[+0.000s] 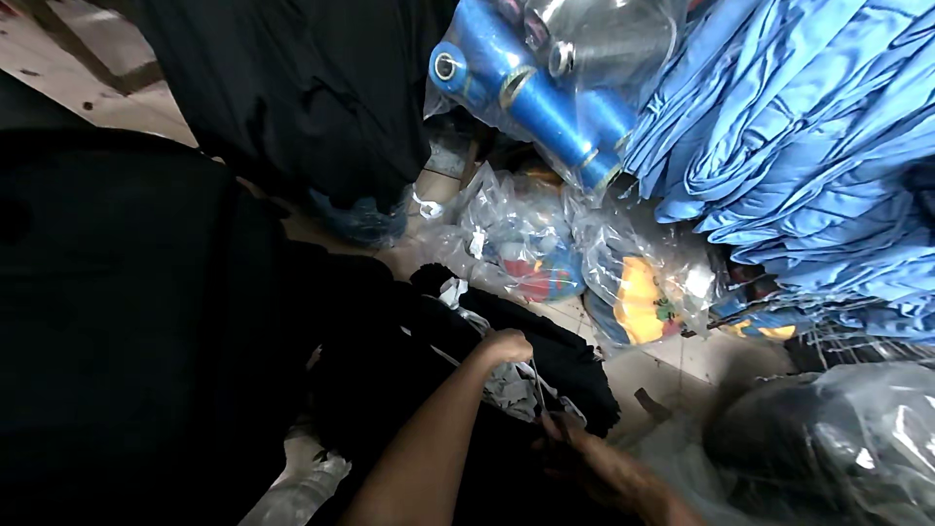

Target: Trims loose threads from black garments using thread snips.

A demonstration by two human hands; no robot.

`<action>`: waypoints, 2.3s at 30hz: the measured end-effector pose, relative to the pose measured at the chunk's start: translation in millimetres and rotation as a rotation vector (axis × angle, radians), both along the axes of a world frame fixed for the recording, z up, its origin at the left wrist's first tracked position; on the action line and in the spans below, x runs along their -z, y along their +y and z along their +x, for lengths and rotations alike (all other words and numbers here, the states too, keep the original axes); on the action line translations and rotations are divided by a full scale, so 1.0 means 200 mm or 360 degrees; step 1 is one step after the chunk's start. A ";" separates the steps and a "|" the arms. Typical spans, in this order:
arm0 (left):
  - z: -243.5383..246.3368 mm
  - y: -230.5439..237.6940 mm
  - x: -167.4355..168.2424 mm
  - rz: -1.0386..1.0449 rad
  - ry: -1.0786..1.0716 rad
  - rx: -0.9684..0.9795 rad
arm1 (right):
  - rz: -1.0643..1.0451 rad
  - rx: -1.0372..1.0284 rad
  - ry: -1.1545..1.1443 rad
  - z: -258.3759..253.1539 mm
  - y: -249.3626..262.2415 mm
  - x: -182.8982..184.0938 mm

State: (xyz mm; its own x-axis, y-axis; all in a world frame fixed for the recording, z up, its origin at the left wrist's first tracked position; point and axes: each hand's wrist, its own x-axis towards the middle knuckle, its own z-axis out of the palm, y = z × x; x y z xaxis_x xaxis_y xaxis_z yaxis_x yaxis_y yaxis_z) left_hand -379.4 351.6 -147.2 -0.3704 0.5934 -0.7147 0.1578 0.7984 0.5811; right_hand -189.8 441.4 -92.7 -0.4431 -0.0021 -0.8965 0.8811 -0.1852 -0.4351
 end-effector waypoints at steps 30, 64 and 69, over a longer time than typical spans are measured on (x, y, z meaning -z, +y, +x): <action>0.00 -0.04 -0.13 0.0081 -0.0152 -0.0204 | -0.0020 -0.0083 0.0071 0.00 -0.02 0.07; -0.03 -0.05 -0.12 0.0071 -0.0044 -0.0271 | 0.0305 -0.0300 0.0156 0.00 0.03 0.07; -0.04 -0.06 -0.11 0.0106 -0.0028 -0.0259 | 0.0317 -0.0272 0.0144 0.01 0.05 0.06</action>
